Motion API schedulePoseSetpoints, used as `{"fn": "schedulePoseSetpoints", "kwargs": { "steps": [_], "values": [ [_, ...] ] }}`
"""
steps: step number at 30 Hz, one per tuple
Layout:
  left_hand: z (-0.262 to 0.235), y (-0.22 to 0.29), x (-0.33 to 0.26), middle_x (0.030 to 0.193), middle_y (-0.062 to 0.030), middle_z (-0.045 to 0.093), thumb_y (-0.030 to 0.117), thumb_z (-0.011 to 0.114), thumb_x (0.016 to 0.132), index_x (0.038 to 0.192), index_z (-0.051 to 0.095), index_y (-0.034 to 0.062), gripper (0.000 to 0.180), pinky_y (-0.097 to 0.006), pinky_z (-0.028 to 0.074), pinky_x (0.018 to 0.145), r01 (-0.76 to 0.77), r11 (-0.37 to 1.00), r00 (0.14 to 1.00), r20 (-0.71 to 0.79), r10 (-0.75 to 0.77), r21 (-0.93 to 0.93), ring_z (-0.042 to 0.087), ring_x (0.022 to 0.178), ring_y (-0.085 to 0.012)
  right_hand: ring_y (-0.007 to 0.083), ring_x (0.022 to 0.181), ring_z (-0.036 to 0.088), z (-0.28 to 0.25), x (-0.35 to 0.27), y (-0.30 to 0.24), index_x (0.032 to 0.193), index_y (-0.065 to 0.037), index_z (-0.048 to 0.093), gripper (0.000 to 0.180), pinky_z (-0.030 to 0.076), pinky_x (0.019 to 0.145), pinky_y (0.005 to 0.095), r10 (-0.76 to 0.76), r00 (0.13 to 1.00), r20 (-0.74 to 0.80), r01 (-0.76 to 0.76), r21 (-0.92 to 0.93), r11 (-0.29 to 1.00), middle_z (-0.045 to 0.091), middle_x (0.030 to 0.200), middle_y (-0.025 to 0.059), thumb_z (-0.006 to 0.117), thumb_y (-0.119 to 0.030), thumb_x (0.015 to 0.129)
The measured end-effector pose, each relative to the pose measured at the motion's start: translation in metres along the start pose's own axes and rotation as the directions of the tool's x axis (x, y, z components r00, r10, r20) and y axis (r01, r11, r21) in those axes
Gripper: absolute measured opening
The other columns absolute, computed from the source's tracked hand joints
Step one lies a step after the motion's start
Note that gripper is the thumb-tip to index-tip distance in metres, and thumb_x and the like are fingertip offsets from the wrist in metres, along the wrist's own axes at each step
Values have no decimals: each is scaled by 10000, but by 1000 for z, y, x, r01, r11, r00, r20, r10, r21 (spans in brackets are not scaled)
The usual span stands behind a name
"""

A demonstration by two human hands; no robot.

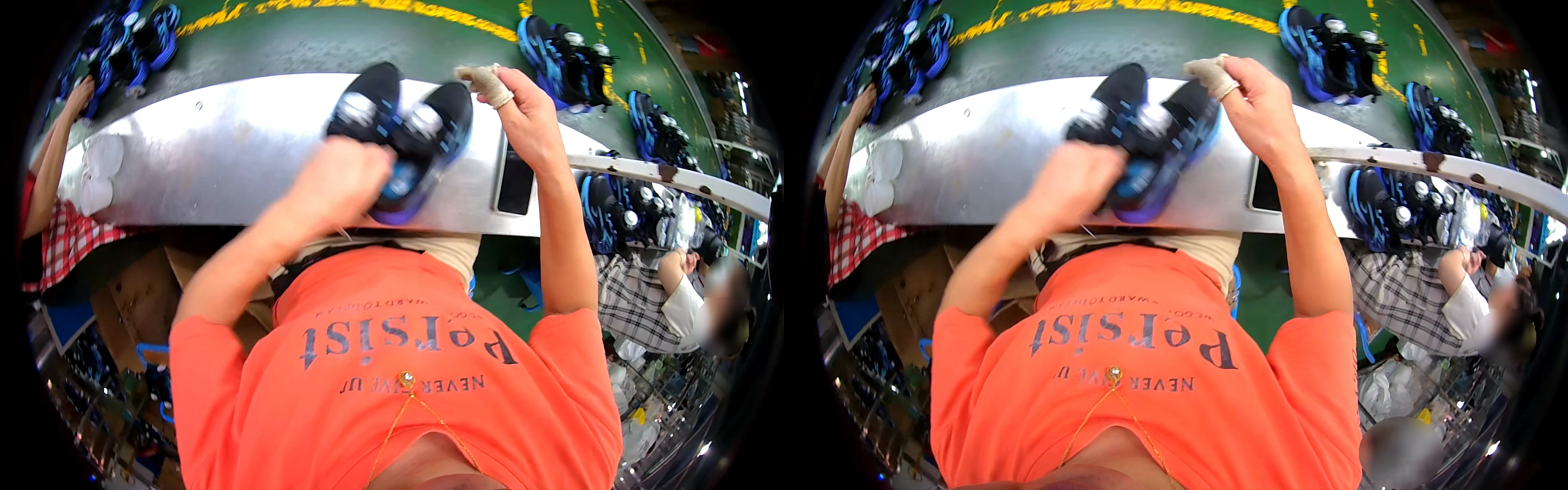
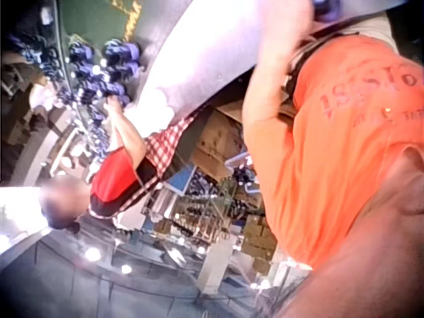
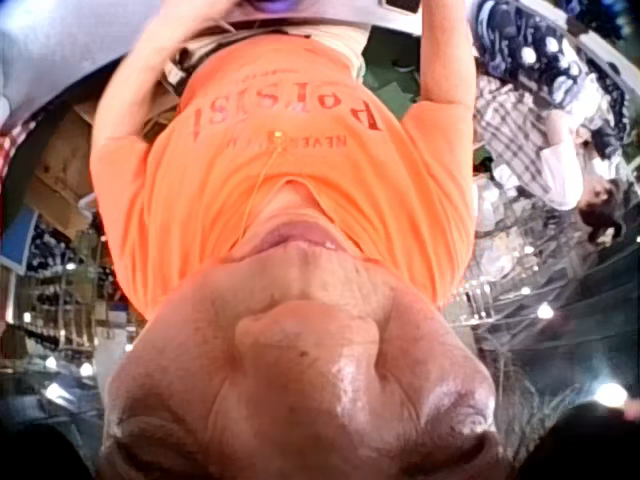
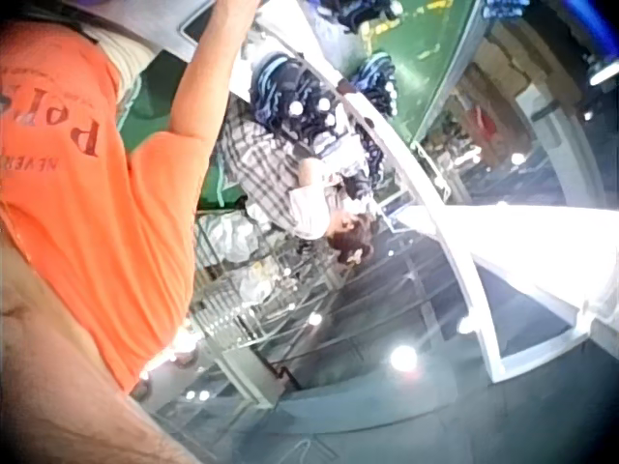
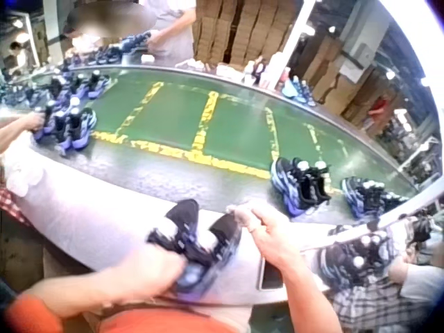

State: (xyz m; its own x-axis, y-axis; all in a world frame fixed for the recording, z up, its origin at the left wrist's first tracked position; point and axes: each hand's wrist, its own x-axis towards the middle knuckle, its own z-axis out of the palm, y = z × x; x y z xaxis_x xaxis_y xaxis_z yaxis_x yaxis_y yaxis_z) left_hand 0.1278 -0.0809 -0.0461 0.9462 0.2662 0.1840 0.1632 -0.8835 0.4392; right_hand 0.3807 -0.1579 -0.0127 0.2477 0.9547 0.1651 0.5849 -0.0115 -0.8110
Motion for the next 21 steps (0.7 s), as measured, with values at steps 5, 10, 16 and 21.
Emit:
{"fn": "schedulePoseSetpoints", "kwargs": {
  "steps": [5,10,16,21],
  "values": [
    [-63,-130,63,908,-161,651,272,427,933,899,613,39,300,-412,471,752,249,921,967,-139,-216,299,606,847,-369,321,972,564,-70,27,57,1077,-175,688,338,456,848,395,-35,964,-265,-124,-559,819,607,1006,181,684,-389,816],
    [-80,-249,75,991,-206,647,277,328,986,1002,610,24,379,-478,469,791,469,817,883,-195,-427,336,600,912,-406,414,1213,395,-101,72,120,1092,-289,674,542,300,1030,484,324,823,-466,-566,-724,394,489,1230,223,755,-577,640],
    [-47,-205,53,1111,-190,612,212,535,906,996,676,63,224,-455,439,911,406,883,714,-684,-146,236,550,1078,-365,345,1028,612,-127,96,146,1016,-196,716,454,457,913,446,316,797,-515,-590,-548,593,668,1078,149,653,-548,736],
    [-17,-123,9,1091,-152,638,77,539,895,1006,664,21,176,-366,435,939,393,907,711,-575,-404,-152,583,1071,-295,370,1057,598,-143,78,159,1046,-102,616,384,456,887,500,333,632,-700,-764,-490,420,649,1106,153,645,-346,752]
  ]
}}
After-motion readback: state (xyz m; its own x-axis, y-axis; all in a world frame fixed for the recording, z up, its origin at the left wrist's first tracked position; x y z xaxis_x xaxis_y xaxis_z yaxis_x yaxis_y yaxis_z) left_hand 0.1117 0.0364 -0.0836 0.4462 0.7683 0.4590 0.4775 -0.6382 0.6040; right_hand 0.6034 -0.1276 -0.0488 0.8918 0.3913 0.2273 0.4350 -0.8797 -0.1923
